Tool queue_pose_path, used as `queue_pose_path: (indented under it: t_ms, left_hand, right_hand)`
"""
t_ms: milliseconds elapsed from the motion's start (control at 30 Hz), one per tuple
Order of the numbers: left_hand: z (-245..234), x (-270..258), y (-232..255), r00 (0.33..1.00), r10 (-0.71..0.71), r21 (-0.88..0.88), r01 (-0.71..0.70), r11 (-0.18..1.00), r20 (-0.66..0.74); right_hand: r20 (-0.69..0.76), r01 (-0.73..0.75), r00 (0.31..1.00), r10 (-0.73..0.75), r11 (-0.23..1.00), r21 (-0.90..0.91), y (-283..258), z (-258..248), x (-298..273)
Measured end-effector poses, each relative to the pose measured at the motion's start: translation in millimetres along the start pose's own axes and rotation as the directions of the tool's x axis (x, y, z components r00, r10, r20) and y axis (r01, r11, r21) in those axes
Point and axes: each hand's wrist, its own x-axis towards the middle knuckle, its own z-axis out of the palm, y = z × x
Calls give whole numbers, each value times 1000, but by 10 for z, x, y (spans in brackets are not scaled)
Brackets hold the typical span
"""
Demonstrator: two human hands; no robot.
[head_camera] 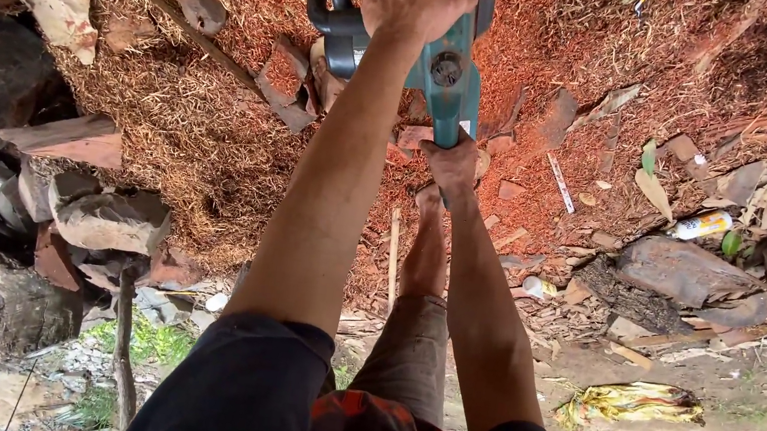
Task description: Using a handheld chainsaw to cut sections of wood and marking a wooden bowl for carving.
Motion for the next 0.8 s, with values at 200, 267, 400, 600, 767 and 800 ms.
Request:
queue_pose_path:
  t_ms: [200,267,400,600,767,800]
  left_hand:
    - [6,39,-30,996,50,-19,-52,998,-77]
    - [-26,16,-13,999,21,-20,-22,1000,-36]
    - [21,47,-46,999,28,-21,-29,999,-45]
    - [7,31,-41,997,42,-27,-44,999,-66]
    - [-58,-33,-13,996,49,-46,-52,998,-69]
    - [-44,-28,-14,997,49,-47,-52,998,-68]
  right_hand:
    - [1,5,1000,-5,1000,-6,-2,9,-14]
    - [1,45,999,-45,999,7,-21,-5,-55]
    - [-13,53,999,-53,998,-17,-13,14,-45]
    - [-25,33,999,-34,998,-62,-18,11,-56]
    - [-5,16,1000,-16,998,-54,-54,1,-82]
    - [-6,15,1000,-15,998,-55,-36,-4,-80]
